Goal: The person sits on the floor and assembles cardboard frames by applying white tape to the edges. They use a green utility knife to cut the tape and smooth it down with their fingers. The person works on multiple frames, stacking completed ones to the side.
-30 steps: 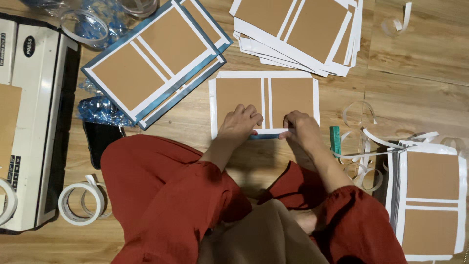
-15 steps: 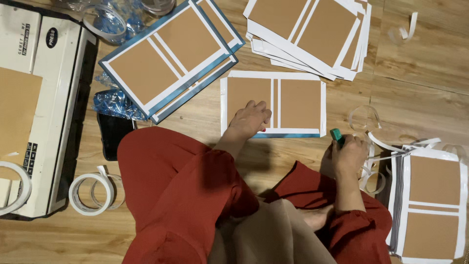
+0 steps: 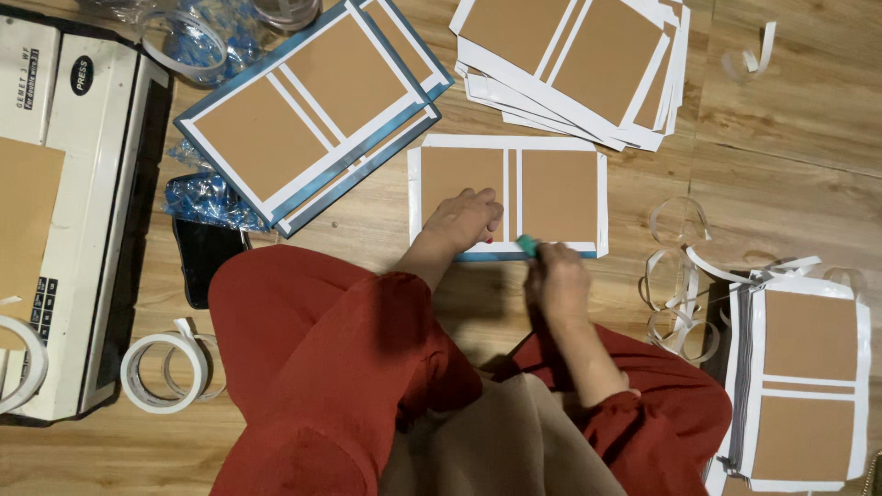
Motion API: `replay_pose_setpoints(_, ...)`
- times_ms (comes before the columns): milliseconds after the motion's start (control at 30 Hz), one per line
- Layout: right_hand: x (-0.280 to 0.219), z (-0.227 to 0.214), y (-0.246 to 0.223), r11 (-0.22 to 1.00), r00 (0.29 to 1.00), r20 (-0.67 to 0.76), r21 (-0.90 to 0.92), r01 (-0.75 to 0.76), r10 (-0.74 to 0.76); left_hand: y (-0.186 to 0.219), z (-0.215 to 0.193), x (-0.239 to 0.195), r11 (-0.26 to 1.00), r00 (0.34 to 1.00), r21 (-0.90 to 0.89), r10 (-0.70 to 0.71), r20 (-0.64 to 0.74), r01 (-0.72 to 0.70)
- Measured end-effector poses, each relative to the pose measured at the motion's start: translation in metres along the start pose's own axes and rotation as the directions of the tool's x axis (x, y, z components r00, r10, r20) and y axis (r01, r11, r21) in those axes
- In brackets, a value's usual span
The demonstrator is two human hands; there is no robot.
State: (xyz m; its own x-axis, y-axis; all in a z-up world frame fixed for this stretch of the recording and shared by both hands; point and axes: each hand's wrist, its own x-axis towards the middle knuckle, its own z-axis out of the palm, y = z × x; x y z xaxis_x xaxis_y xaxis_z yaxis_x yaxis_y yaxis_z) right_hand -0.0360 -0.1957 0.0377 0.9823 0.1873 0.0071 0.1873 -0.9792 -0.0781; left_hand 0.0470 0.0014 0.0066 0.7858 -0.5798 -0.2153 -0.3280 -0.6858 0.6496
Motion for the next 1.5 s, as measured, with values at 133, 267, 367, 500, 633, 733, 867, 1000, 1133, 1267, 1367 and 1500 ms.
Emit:
replay_pose_setpoints(133,0.008,-0.006,0.069,0.982,0.982,-0.025,-0.005,-0.19,0.19,0.0,0.001,0.001,1.0,0.999,0.0,-0.016,0.041,0.016)
replay_pose_setpoints(267,0.009,0.015,0.096,0.914,0.915,-0.014,0.055,-0.403,0.404,-0.001,0.0,0.002,0.998,0.998,-0.043,-0.039,0.04,0.041)
replay_pose_setpoints(367,0.004,-0.003,0.031,0.962,0.965,-0.048,0.1,-0.253,0.258,-0.002,-0.007,0.001,0.998,0.999,-0.046,-0.049,0.023,0.05)
replay_pose_setpoints(500,-0.014,0.009,-0.075,0.971,0.989,0.039,-0.186,0.149,-0.144,-0.009,-0.007,0.003,0.997,0.996,-0.067,-0.024,0.084,0.029)
replay_pose_setpoints(633,-0.008,0.05,-0.116,0.947,0.948,-0.107,0.086,0.31,-0.3,-0.004,-0.005,0.01,0.999,0.996,-0.051,-0.006,0.084,0.011)
replay_pose_setpoints(733,0.001,0.031,-0.144,0.939,0.941,-0.151,0.123,0.322,-0.303,0.002,-0.012,0.004,0.998,0.998,-0.058,-0.003,0.064,0.006)
replay_pose_setpoints(867,-0.002,0.047,-0.109,0.922,0.92,-0.132,0.069,0.381,-0.37,0.006,-0.019,0.002,0.997,0.997,-0.071,-0.008,0.08,0.014)
replay_pose_setpoints(1000,-0.003,-0.009,-0.027,0.972,0.976,0.002,0.085,0.217,-0.218,0.0,-0.009,0.009,0.998,0.993,-0.04,-0.041,0.108,0.045)
replay_pose_setpoints(1133,-0.004,-0.017,0.072,0.999,0.997,-0.076,-0.021,0.024,-0.025,0.015,-0.016,-0.002,0.997,0.994,-0.01,-0.071,0.087,0.072)
replay_pose_setpoints(1267,-0.006,0.006,0.13,0.931,0.928,-0.078,0.02,-0.364,0.365,0.034,-0.007,-0.024,0.986,0.984,-0.03,-0.166,-0.06,0.165)
replay_pose_setpoints(1367,-0.002,-0.016,0.104,0.895,0.898,-0.154,-0.114,-0.43,0.412,0.066,-0.006,-0.054,0.89,0.864,-0.291,-0.428,-0.265,0.351)
replay_pose_setpoints(1500,0.009,-0.032,0.038,0.972,0.999,-0.027,0.234,-0.028,0.035,0.009,0.11,-0.034,0.031,0.271,-0.843,-0.953,0.137,0.537)
